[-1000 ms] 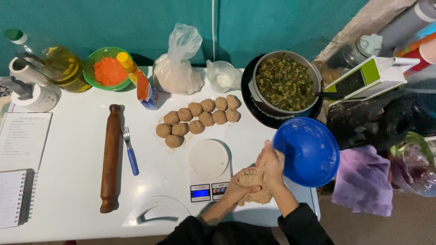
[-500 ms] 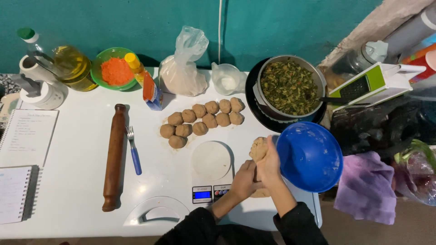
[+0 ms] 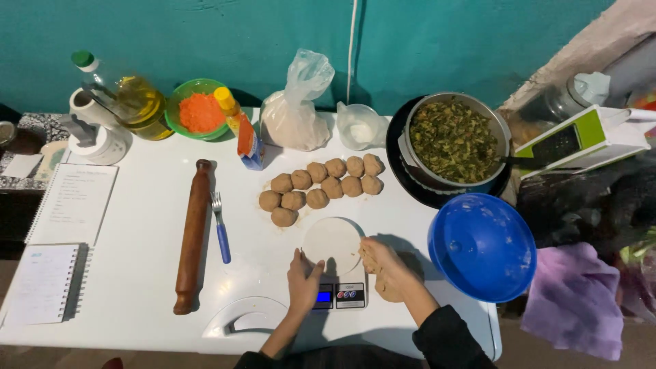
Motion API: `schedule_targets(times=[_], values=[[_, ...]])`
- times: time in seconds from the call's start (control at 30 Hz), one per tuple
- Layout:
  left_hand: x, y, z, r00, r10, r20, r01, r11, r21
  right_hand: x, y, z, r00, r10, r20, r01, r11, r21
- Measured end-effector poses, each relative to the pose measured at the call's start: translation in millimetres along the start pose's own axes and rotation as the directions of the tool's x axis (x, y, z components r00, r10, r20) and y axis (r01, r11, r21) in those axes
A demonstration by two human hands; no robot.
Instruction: The recorder weighs portions of dough on a digital scale and then rolls them into balls.
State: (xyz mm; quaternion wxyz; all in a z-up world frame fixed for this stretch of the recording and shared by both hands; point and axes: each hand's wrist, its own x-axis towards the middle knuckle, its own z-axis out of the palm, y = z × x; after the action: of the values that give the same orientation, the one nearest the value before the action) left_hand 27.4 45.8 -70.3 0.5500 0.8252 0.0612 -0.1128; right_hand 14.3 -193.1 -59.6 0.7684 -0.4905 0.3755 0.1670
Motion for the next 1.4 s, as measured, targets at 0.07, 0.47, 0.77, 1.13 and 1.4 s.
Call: schedule_targets(times=[0.07, 0.47, 0.77, 1.13, 1.4], values=[[9.4, 4.4, 3.4, 0.998, -0.060, 0.023, 0.061, 0.996, -0.070, 6.1, -3.8, -0.7, 1.000, 0.003, -0.008, -0.003, 1.000, -0.012], [-18.9, 130.7, -19.6, 0.869, 0.494, 0.016, -0.494, 0.867, 0.062, -29.8, -48.6, 36.8, 0.969, -0.223, 0.110, 0.191, 0.950, 0.249], [30.4, 139.8, -18.9, 0.611, 0.791, 0.041, -0.781, 0.593, 0.196, -103.7, -66.7, 64.8, 0.854, -0.226, 0.469, 0.154, 0.970, 0.187], [14.3, 158.4, -0.7, 0.859, -0.254, 0.444, 0.511, 0.420, -0.750, -136.6, -100.5, 127.0, 0.118, -0.911, 0.394, 0.842, -0.119, -0.527], [6.4, 95.8, -0.6, 0.763, 0.073, 0.643, 0.316, 0.825, -0.469, -42.8, -76.7, 81.6, 0.589, -0.765, 0.260, 0.691, 0.310, -0.653]])
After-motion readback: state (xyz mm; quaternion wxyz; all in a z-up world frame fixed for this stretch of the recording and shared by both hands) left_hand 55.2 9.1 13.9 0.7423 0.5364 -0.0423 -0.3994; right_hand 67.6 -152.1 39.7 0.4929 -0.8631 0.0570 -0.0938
